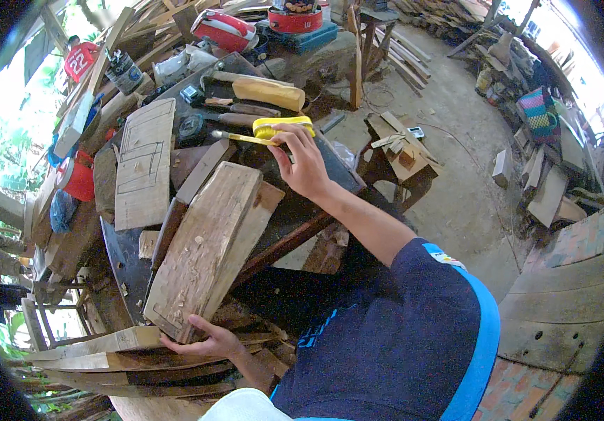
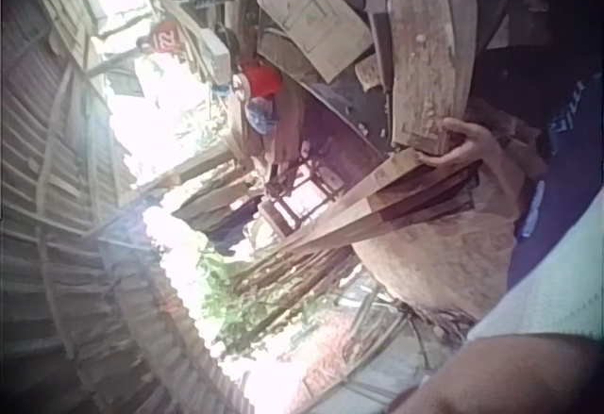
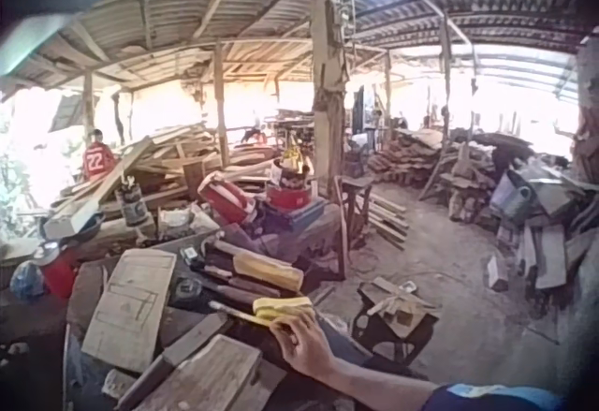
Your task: The recorder uses a chisel and mallet to carve a groove into a piece of wood, then cleans it with a brush, sands it, and measures it with a tape measure.
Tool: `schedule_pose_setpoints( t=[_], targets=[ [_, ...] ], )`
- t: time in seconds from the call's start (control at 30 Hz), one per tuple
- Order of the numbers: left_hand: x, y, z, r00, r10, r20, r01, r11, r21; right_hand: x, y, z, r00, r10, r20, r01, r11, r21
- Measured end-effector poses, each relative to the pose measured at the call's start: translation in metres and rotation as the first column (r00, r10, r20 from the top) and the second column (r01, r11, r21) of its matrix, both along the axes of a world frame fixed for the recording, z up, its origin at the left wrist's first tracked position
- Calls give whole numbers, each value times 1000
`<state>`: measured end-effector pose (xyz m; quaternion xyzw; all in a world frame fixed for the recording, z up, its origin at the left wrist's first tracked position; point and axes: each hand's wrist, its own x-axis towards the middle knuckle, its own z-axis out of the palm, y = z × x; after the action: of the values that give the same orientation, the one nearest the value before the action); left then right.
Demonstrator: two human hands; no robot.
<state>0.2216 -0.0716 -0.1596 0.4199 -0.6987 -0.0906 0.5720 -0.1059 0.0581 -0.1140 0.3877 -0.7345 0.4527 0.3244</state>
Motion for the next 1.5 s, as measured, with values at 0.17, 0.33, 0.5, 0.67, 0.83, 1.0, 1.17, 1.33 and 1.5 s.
schedule_pose_setpoints(
  t=[0.17,0.33,0.5,0.67,0.83,1.0,1.17,1.33,1.5],
  targets=[
    [9,7,4,998,-22,-66,30,992,123,3,1,-3,974,204,96,-160,926,-343],
    [7,29,11,997,-15,-77,25,992,125,8,-8,33,877,455,155,-293,761,-579],
    [4,60,7,966,-77,-246,137,963,234,18,-10,55,820,568,75,-440,708,-552],
    [16,81,10,996,-73,-51,85,957,278,19,-16,59,775,502,385,-472,864,-176],
    [8,87,14,985,-49,-166,97,950,296,13,-17,76,725,569,389,-567,813,-133],
    [1,91,14,974,-47,-222,118,941,317,37,-35,81,328,735,594,-812,540,-220],
    [11,97,-8,960,-51,-277,146,932,333,0,-61,70,732,603,316,-661,742,115],
    [30,106,-30,935,64,-350,139,839,526,39,-47,83,390,768,509,-882,469,-31],
    [39,89,-25,896,-11,-443,271,806,527,5,-69,68,532,627,569,-766,642,9]
  ],
)
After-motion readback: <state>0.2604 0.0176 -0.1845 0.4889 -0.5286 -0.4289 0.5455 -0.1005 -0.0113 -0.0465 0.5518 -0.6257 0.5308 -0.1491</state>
